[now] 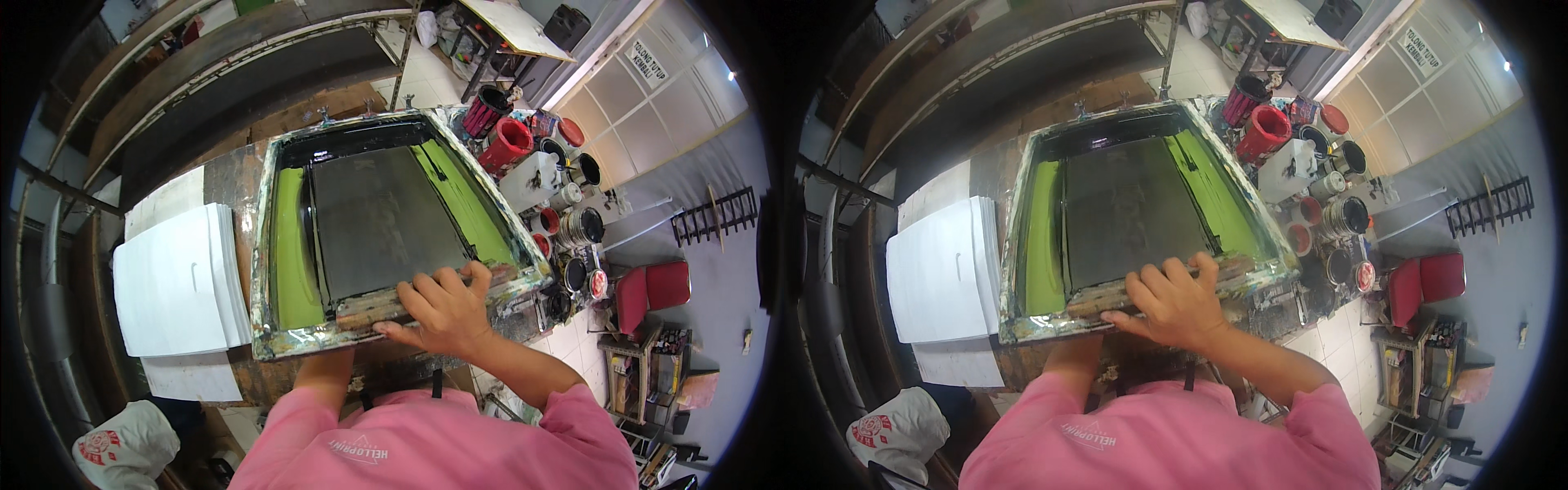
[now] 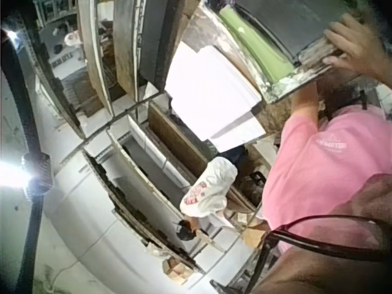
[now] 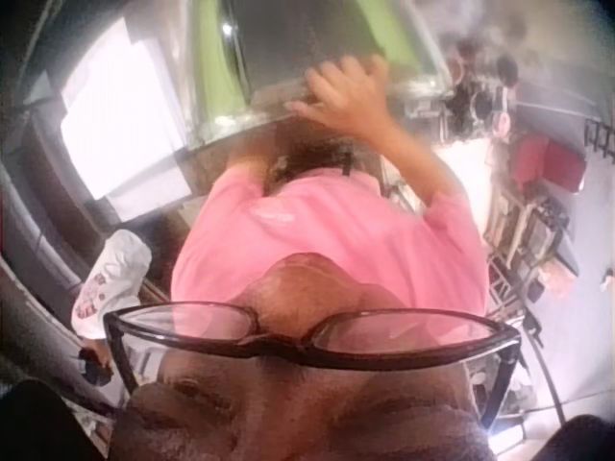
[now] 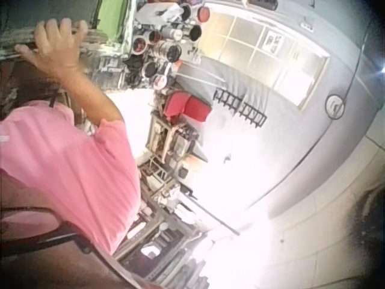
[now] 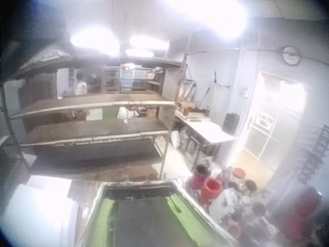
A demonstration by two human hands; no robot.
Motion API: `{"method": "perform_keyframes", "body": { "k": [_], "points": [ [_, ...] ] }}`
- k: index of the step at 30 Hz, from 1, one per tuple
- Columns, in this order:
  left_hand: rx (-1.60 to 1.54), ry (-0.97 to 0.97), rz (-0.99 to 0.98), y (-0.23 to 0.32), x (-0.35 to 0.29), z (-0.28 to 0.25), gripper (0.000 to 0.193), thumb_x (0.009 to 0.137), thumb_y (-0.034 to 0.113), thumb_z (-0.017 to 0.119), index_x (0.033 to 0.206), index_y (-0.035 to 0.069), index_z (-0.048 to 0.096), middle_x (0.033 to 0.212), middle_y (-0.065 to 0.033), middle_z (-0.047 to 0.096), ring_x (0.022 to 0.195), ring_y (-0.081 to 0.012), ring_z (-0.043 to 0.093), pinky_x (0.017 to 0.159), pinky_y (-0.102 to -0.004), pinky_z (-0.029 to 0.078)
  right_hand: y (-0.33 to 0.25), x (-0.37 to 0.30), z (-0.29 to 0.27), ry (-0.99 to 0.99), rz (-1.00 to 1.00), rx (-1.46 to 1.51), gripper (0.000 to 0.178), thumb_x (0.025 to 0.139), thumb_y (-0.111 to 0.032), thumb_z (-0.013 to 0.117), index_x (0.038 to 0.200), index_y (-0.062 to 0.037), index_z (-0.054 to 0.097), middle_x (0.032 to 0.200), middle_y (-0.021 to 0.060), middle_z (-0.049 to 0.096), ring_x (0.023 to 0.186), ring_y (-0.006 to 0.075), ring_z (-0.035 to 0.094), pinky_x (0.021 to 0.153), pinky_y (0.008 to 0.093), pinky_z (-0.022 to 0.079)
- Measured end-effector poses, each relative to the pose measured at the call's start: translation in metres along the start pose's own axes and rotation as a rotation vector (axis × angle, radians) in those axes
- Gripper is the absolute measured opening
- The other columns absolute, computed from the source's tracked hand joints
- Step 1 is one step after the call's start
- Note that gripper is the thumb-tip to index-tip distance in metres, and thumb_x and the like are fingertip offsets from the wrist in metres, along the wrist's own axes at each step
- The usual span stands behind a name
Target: The person screen prints a design onto white plastic bags by placing a bag on the printing surface, lowering the screen, and using a squeegee to spread ink before removing the bag.
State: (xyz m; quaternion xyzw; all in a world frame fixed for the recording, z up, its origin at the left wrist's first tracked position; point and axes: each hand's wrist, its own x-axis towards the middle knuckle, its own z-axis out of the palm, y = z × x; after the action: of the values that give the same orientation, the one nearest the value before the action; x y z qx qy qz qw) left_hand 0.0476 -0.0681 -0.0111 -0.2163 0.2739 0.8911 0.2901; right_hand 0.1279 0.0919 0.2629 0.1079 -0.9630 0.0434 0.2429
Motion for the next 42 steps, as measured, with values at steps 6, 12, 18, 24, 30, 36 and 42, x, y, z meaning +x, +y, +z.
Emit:
{"method": "perform_keyframes", "body": {
  "k": [6, 12, 18, 24, 30, 36, 42],
  "points": [
    [0.027, 0.136, -0.017, -0.012, 0.05, 0.008, 0.036, 0.106, 0.033, 0.06, 0.135, 0.012, 0.063, 0.126, -0.0083, 0.068, 0.118, -0.0237, 0.062, 0.108, -0.0466, 0.049, 0.002, -0.001, 0.001, -0.009, -0.003, 0.008, 0.057, 0.081, -0.069, 0.075, 0.097, -0.0144, 0.075, 0.088, -0.0025, 0.065, 0.079, 0.0158, 0.057, 0.087, 0.047, 0.03],
    [0.051, 0.171, -0.014, -0.012, 0.06, 0.009, 0.035, 0.106, 0.033, 0.061, 0.134, 0.011, 0.063, 0.123, -0.0081, 0.068, 0.116, -0.0232, 0.063, 0.105, -0.0454, 0.05, 0.004, 0.0, 0.002, -0.015, -0.006, 0.016, 0.058, 0.08, -0.069, 0.075, 0.097, -0.0143, 0.075, 0.088, -0.0028, 0.066, 0.079, 0.0149, 0.058, 0.087, 0.0465, 0.03],
    [0.085, 0.194, -0.015, -0.01, 0.061, 0.007, 0.035, 0.106, 0.032, 0.061, 0.133, 0.01, 0.063, 0.121, -0.008, 0.068, 0.113, -0.0226, 0.063, 0.103, -0.0443, 0.051, 0.004, 0.002, 0.001, -0.021, -0.013, 0.021, 0.058, 0.081, -0.07, 0.074, 0.097, -0.0138, 0.076, 0.088, -0.0025, 0.067, 0.079, 0.0145, 0.058, 0.088, 0.0465, 0.03],
    [0.141, 0.201, -0.024, -0.009, 0.061, 0.006, 0.034, 0.107, 0.032, 0.061, 0.132, 0.01, 0.063, 0.119, -0.0078, 0.068, 0.11, -0.0221, 0.064, 0.1, -0.0431, 0.052, 0.003, 0.001, 0.001, -0.02, -0.005, 0.02, 0.057, 0.083, -0.068, 0.073, 0.098, -0.0137, 0.075, 0.088, -0.0018, 0.067, 0.079, 0.0146, 0.058, 0.088, 0.0463, 0.031],
    [0.175, 0.199, -0.025, -0.007, 0.06, 0.004, 0.033, 0.107, 0.032, 0.062, 0.131, 0.009, 0.063, 0.117, -0.0077, 0.068, 0.107, -0.0216, 0.065, 0.097, -0.0419, 0.053, 0.003, 0.0, 0.004, -0.002, -0.004, 0.037, 0.053, 0.084, -0.066, 0.072, 0.098, -0.0142, 0.073, 0.088, -0.0018, 0.065, 0.078, 0.0154, 0.057, 0.088, 0.0464, 0.031],
    [0.143, 0.195, -0.015, -0.007, 0.062, 0.004, 0.033, 0.107, 0.031, 0.062, 0.13, 0.008, 0.063, 0.114, -0.0075, 0.068, 0.104, -0.021, 0.065, 0.095, -0.0408, 0.054, 0.003, -0.001, 0.004, -0.007, -0.005, 0.042, 0.053, 0.085, -0.065, 0.072, 0.098, -0.0139, 0.073, 0.087, -0.0016, 0.065, 0.078, 0.0156, 0.057, 0.089, 0.0458, 0.031],
    [0.107, 0.21, -0.009, -0.007, 0.067, 0.007, 0.032, 0.107, 0.031, 0.063, 0.13, 0.007, 0.063, 0.112, -0.0074, 0.068, 0.102, -0.0205, 0.066, 0.092, -0.0396, 0.055, 0.003, -0.002, 0.004, -0.018, -0.008, 0.034, 0.056, 0.081, -0.068, 0.076, 0.097, -0.0137, 0.076, 0.089, -0.0016, 0.067, 0.079, 0.0154, 0.058, 0.088, 0.0454, 0.032]
  ]
}}
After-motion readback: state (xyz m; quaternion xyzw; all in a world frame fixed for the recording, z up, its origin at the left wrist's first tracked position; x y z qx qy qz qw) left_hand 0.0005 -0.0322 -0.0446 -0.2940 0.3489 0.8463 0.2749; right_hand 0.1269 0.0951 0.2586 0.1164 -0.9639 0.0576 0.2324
